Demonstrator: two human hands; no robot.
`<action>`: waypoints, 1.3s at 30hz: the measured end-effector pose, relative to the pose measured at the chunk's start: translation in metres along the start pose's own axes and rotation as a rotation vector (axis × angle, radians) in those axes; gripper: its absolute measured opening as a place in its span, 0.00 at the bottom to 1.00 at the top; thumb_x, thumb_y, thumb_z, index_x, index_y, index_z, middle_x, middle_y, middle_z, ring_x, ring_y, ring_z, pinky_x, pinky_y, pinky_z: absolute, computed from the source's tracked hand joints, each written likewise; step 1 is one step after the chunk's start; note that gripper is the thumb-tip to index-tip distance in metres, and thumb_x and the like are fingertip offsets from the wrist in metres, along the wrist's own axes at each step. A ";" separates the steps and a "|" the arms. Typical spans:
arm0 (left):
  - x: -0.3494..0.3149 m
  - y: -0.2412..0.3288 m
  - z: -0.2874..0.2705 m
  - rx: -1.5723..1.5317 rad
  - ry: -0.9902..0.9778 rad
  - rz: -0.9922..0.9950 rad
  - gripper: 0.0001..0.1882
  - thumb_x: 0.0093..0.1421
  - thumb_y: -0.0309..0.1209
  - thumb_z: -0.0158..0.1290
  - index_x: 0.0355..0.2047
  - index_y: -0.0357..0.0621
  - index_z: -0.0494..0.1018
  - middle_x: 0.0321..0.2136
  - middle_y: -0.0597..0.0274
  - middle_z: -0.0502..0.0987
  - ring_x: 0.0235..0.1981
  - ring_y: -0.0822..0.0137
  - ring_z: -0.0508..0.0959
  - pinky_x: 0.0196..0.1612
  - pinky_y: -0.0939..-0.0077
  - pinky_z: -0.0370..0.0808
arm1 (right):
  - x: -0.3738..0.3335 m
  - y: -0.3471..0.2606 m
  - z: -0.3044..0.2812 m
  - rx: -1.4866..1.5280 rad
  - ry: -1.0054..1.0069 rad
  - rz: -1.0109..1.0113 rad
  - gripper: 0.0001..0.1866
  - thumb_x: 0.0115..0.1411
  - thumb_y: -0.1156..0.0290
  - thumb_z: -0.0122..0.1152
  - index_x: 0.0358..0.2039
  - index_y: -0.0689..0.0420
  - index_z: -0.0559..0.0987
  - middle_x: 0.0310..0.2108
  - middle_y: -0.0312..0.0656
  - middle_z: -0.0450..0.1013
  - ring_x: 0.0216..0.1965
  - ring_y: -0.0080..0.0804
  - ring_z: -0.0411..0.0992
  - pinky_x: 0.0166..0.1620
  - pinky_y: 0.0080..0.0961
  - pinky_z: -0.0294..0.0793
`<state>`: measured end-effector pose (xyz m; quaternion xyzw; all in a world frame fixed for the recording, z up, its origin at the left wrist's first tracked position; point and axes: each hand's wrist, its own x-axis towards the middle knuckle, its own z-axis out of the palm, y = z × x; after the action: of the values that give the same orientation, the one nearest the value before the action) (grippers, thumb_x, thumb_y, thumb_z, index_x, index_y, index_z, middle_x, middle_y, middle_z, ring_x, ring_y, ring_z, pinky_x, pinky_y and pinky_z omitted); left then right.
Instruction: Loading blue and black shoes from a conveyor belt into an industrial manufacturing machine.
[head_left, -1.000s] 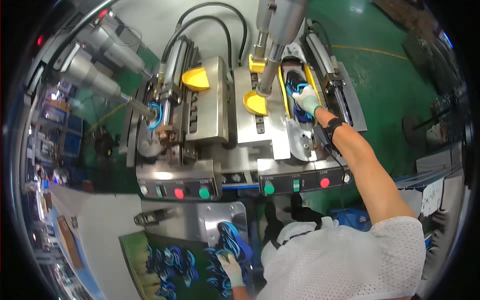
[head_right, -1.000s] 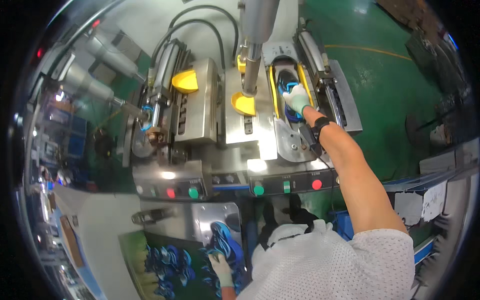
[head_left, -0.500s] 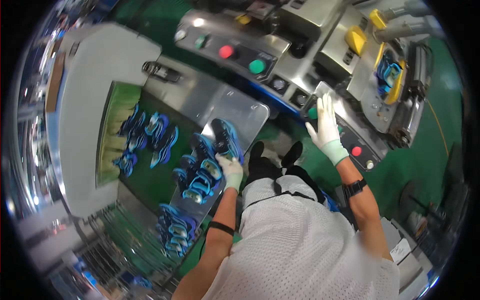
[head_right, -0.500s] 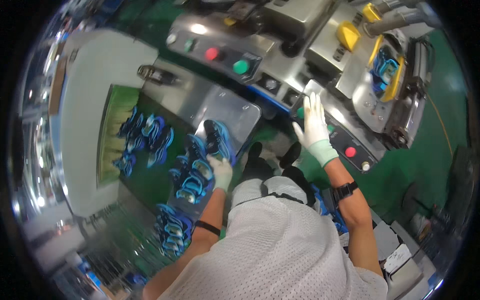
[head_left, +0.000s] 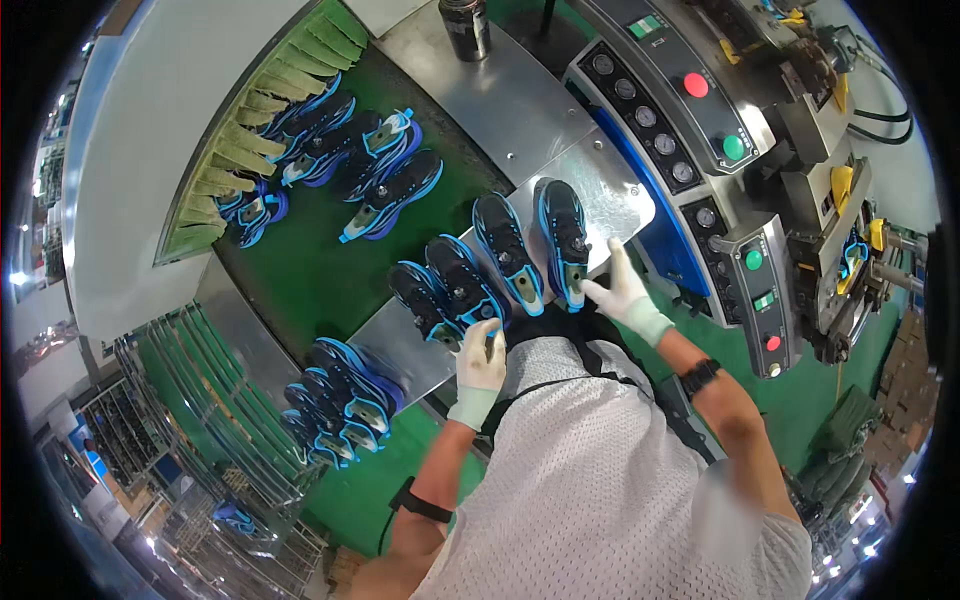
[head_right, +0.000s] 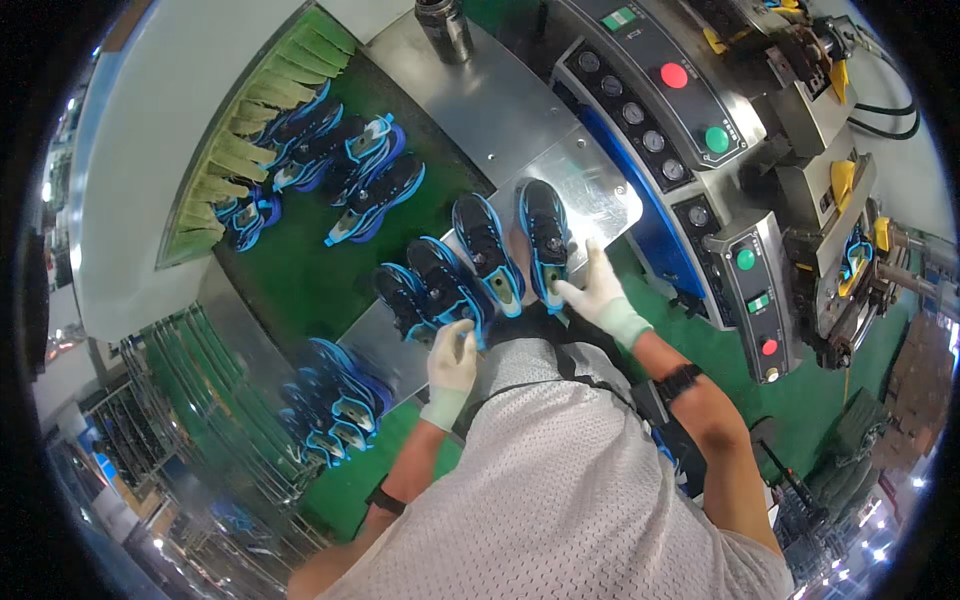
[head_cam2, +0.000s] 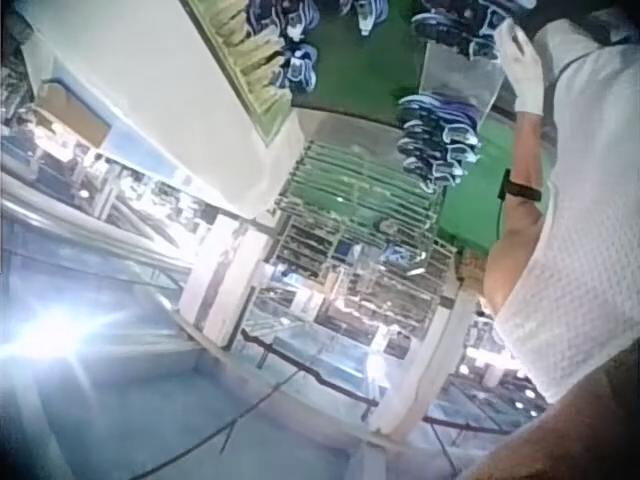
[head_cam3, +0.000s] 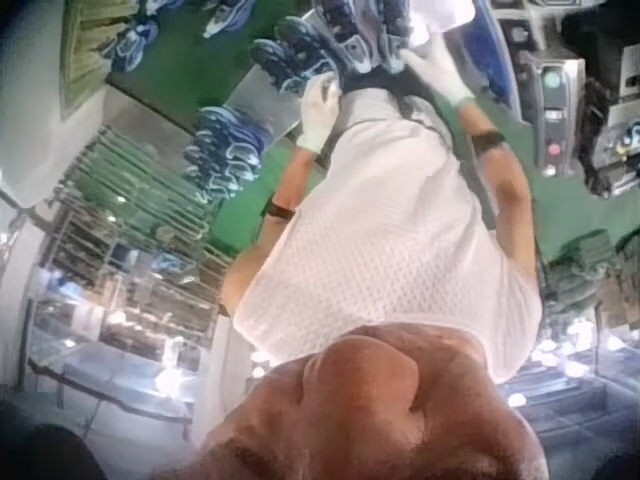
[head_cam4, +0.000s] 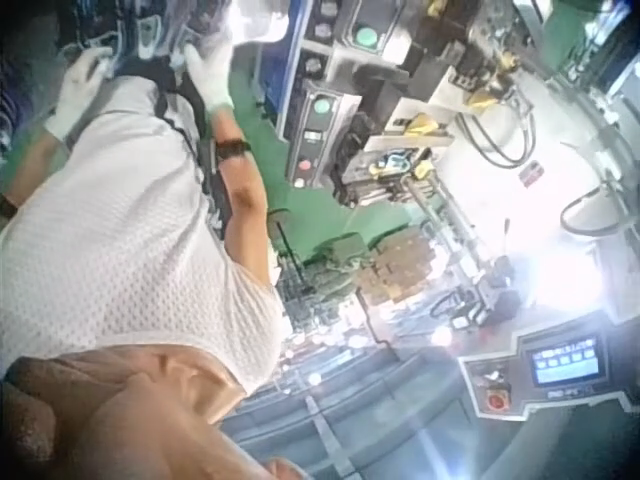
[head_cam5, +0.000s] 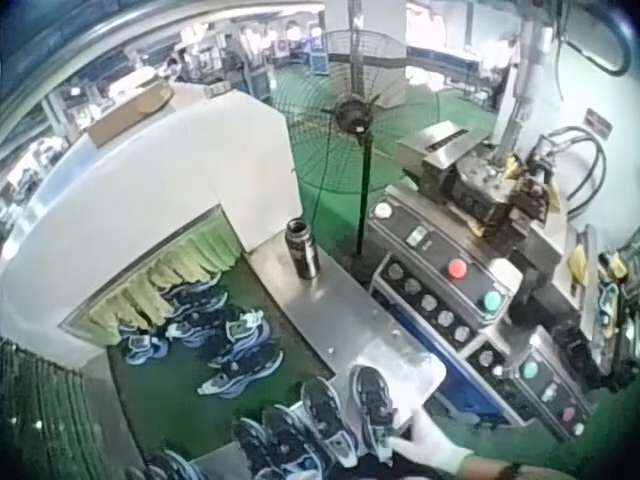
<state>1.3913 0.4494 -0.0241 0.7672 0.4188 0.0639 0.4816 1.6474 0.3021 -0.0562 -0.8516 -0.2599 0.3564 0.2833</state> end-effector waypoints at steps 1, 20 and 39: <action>0.001 -0.005 0.000 0.017 -0.012 -0.018 0.16 0.64 0.31 0.54 0.51 0.38 0.74 0.47 0.48 0.77 0.50 0.48 0.78 0.52 0.62 0.74 | 0.014 0.002 0.027 -0.019 0.022 -0.053 0.53 0.52 0.60 0.72 0.68 0.70 0.52 0.66 0.66 0.54 0.69 0.57 0.54 0.70 0.40 0.54; 0.103 0.072 -0.023 0.314 -0.359 0.774 0.14 0.62 0.26 0.57 0.46 0.29 0.75 0.41 0.37 0.75 0.42 0.40 0.76 0.46 0.56 0.75 | -0.081 0.013 -0.030 0.913 0.558 0.239 0.42 0.49 0.62 0.75 0.61 0.66 0.69 0.52 0.48 0.75 0.53 0.33 0.72 0.59 0.30 0.70; -0.325 0.264 0.328 -0.105 -1.510 1.957 0.15 0.59 0.28 0.59 0.48 0.46 0.76 0.43 0.56 0.78 0.44 0.52 0.77 0.44 0.59 0.77 | -0.619 0.085 0.082 0.607 2.566 0.692 0.34 0.51 0.69 0.76 0.56 0.67 0.73 0.46 0.41 0.77 0.45 0.28 0.74 0.53 0.27 0.73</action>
<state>1.5008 -0.0533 0.1108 0.5818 -0.7165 -0.0448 0.3823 1.2278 -0.1325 0.1240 -0.5066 0.4965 -0.5838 0.3950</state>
